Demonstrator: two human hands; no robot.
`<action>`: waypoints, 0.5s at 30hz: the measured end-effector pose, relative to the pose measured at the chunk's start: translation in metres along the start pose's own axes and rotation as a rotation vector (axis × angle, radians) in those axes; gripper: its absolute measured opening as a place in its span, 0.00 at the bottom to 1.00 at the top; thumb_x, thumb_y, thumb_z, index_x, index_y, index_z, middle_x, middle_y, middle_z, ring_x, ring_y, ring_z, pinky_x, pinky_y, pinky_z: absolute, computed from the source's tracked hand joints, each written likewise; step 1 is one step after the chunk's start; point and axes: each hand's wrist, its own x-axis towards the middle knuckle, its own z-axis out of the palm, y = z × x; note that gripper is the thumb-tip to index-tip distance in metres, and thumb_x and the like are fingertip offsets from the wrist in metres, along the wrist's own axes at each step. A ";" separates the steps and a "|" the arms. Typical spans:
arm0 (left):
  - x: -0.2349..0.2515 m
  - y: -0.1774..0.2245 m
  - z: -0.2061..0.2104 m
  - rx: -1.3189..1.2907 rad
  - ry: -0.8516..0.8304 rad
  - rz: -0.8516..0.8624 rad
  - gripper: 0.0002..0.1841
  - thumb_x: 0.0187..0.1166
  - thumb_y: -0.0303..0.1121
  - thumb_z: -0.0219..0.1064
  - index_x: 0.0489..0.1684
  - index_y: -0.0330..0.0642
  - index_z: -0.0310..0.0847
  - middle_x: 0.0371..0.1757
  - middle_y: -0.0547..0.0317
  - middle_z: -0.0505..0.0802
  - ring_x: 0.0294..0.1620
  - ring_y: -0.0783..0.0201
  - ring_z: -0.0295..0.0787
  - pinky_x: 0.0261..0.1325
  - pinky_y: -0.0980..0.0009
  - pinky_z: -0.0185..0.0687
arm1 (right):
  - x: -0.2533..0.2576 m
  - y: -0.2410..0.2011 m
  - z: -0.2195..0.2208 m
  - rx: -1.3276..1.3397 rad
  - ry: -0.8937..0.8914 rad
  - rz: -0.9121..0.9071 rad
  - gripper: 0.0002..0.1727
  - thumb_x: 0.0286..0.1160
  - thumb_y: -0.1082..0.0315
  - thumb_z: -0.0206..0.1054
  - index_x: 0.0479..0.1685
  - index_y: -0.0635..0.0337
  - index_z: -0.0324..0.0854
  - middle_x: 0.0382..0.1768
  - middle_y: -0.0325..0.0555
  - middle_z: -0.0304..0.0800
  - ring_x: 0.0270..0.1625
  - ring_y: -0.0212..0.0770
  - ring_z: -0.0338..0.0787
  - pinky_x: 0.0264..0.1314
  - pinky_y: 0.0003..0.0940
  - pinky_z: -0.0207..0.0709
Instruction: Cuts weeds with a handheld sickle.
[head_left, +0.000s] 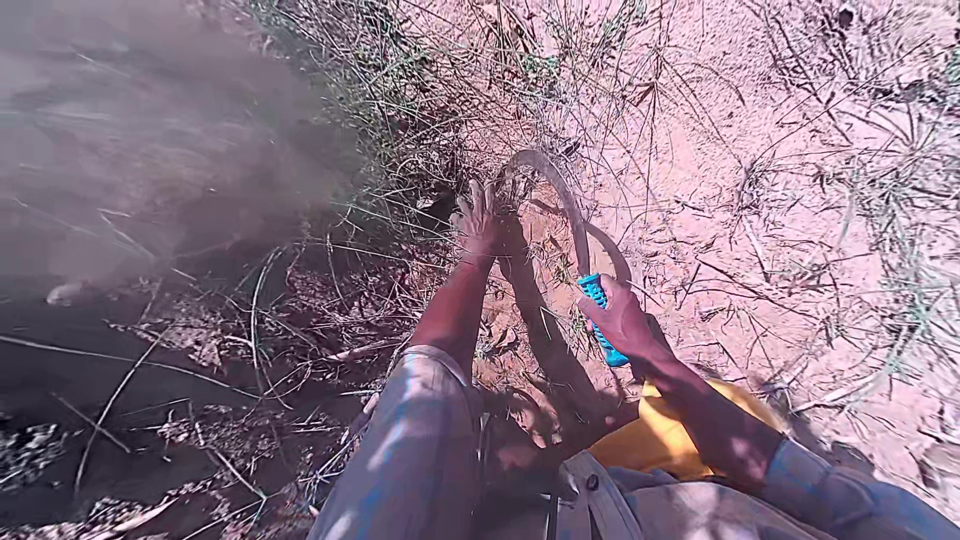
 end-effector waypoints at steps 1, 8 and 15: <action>0.001 -0.002 -0.005 -0.020 -0.027 -0.088 0.42 0.81 0.28 0.66 0.96 0.34 0.44 0.95 0.32 0.54 0.91 0.23 0.52 0.75 0.25 0.63 | -0.001 -0.002 0.000 -0.020 -0.021 0.002 0.20 0.85 0.63 0.65 0.66 0.70 0.76 0.41 0.55 0.87 0.36 0.43 0.89 0.47 0.41 0.83; -0.015 -0.022 -0.016 -0.024 -0.171 -0.068 0.21 0.85 0.31 0.63 0.70 0.26 0.79 0.77 0.24 0.78 0.82 0.25 0.68 0.76 0.28 0.63 | -0.004 -0.006 0.007 -0.094 -0.064 0.014 0.22 0.85 0.61 0.64 0.69 0.70 0.76 0.45 0.58 0.87 0.40 0.46 0.89 0.51 0.43 0.82; -0.036 -0.025 -0.035 -0.032 -0.261 -0.052 0.22 0.86 0.38 0.62 0.64 0.25 0.82 0.68 0.24 0.86 0.74 0.29 0.81 0.71 0.29 0.71 | 0.006 -0.005 0.012 -0.065 -0.141 0.020 0.21 0.90 0.59 0.60 0.67 0.68 0.74 0.40 0.52 0.85 0.34 0.41 0.87 0.46 0.39 0.83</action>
